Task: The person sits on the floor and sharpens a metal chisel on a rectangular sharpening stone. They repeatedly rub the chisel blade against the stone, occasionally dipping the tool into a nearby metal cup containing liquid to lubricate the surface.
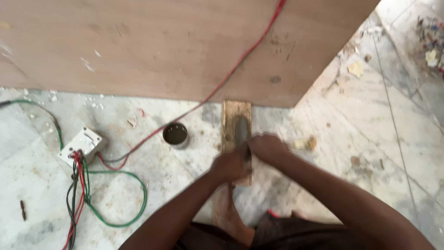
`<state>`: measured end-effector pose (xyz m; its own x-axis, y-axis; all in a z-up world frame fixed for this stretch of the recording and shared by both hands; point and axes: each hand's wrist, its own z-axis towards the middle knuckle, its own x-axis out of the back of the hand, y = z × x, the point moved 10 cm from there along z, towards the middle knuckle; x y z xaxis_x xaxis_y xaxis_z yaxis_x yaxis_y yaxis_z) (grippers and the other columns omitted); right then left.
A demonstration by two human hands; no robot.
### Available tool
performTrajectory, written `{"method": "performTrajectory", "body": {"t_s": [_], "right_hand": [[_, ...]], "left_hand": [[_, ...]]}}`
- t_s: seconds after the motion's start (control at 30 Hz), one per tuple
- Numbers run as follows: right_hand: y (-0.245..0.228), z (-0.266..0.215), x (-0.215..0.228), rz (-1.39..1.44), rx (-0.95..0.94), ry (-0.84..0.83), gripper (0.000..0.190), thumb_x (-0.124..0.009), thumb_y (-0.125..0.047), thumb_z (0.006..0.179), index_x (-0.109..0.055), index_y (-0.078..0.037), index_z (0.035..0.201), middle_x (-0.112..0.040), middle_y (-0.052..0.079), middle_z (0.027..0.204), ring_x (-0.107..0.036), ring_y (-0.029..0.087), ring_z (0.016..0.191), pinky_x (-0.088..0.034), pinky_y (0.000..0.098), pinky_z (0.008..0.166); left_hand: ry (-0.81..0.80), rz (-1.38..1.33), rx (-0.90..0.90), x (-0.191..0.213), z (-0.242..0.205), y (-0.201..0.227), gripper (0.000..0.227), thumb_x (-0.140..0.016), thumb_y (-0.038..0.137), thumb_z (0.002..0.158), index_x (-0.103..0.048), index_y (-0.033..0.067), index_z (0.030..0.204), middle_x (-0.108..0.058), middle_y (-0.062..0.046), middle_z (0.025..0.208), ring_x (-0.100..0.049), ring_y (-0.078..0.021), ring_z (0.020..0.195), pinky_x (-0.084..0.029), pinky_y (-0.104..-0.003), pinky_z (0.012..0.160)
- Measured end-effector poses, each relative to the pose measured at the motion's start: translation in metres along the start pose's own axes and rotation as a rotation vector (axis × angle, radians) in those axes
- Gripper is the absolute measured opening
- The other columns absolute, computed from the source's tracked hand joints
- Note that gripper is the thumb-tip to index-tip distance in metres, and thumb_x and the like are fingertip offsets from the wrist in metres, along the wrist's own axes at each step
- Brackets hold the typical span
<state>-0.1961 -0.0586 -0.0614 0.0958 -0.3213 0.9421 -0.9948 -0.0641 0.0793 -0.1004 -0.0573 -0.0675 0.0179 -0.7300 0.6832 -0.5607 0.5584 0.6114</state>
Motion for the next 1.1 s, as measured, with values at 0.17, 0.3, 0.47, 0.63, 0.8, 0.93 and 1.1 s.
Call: {"method": "performTrajectory", "body": {"t_s": [0.17,0.3,0.47,0.63,0.8,0.93,1.1], "right_hand": [[-0.01,-0.018,-0.008,0.086,0.004,-0.004,0.017,-0.063,-0.013,0.089,-0.073,-0.006,0.101,-0.072,0.019,0.101,-0.074,0.034,0.085,-0.062,0.0464,0.068],[0.005,0.002,0.002,0.032,-0.007,0.016,0.018,-0.061,-0.01,0.087,-0.072,-0.002,0.1,-0.073,0.017,0.099,-0.075,0.032,0.087,-0.063,0.0431,0.07],[-0.024,-0.032,-0.015,0.008,0.102,-0.002,0.02,-0.061,-0.013,0.091,-0.069,0.0,0.104,-0.073,0.018,0.095,-0.074,0.034,0.084,-0.063,0.0434,0.066],[0.004,0.005,0.004,0.03,0.028,0.068,0.016,-0.062,-0.012,0.089,-0.071,-0.003,0.099,-0.072,0.017,0.097,-0.075,0.034,0.084,-0.062,0.0451,0.067],[-0.022,-0.029,-0.013,-0.05,0.131,0.039,0.021,-0.059,-0.015,0.094,-0.069,0.0,0.104,-0.072,0.017,0.093,-0.074,0.031,0.076,-0.062,0.0433,0.061],[0.013,0.009,-0.006,-0.029,0.006,0.05,0.017,-0.062,-0.01,0.085,-0.071,-0.003,0.097,-0.073,0.014,0.096,-0.074,0.03,0.082,-0.062,0.0419,0.064],[-0.023,-0.027,-0.018,-0.046,0.12,0.04,0.018,-0.063,-0.011,0.088,-0.071,-0.001,0.101,-0.073,0.019,0.094,-0.075,0.032,0.078,-0.062,0.0434,0.063]], "left_hand": [[-0.038,0.09,0.004,-0.001,-0.005,0.003,0.092,-0.068,0.044,0.079,-0.034,0.0133,0.158,-0.055,-0.016,0.147,-0.07,-0.0376,0.111,-0.057,-0.05,0.093],[0.083,0.027,-0.03,0.028,0.01,0.008,0.101,-0.067,0.04,0.075,-0.021,0.0137,0.161,-0.035,-0.01,0.167,-0.07,-0.0386,0.109,-0.057,-0.051,0.091],[-0.008,0.044,-0.076,-0.01,-0.016,0.014,0.11,-0.075,0.043,0.073,-0.019,0.0127,0.162,-0.038,-0.018,0.158,-0.063,-0.0418,0.115,-0.053,-0.053,0.094],[0.008,0.097,-0.023,0.003,0.016,-0.003,0.089,-0.07,0.047,0.079,-0.037,0.0121,0.154,-0.04,-0.01,0.164,-0.069,-0.0372,0.114,-0.056,-0.051,0.094],[0.03,-0.007,-0.169,-0.019,-0.03,0.015,0.105,-0.078,0.041,0.07,-0.027,0.0046,0.154,-0.032,-0.022,0.161,-0.066,-0.0382,0.111,-0.057,-0.05,0.086],[0.031,0.043,-0.028,0.011,0.014,0.005,0.098,-0.072,0.048,0.076,-0.033,0.0089,0.157,-0.061,-0.016,0.143,-0.07,-0.039,0.108,-0.057,-0.052,0.09],[0.145,-0.046,-0.335,-0.006,-0.022,0.021,0.113,-0.084,0.044,0.066,-0.026,0.0031,0.155,-0.043,-0.028,0.155,-0.059,-0.0465,0.122,-0.053,-0.056,0.093]]}}
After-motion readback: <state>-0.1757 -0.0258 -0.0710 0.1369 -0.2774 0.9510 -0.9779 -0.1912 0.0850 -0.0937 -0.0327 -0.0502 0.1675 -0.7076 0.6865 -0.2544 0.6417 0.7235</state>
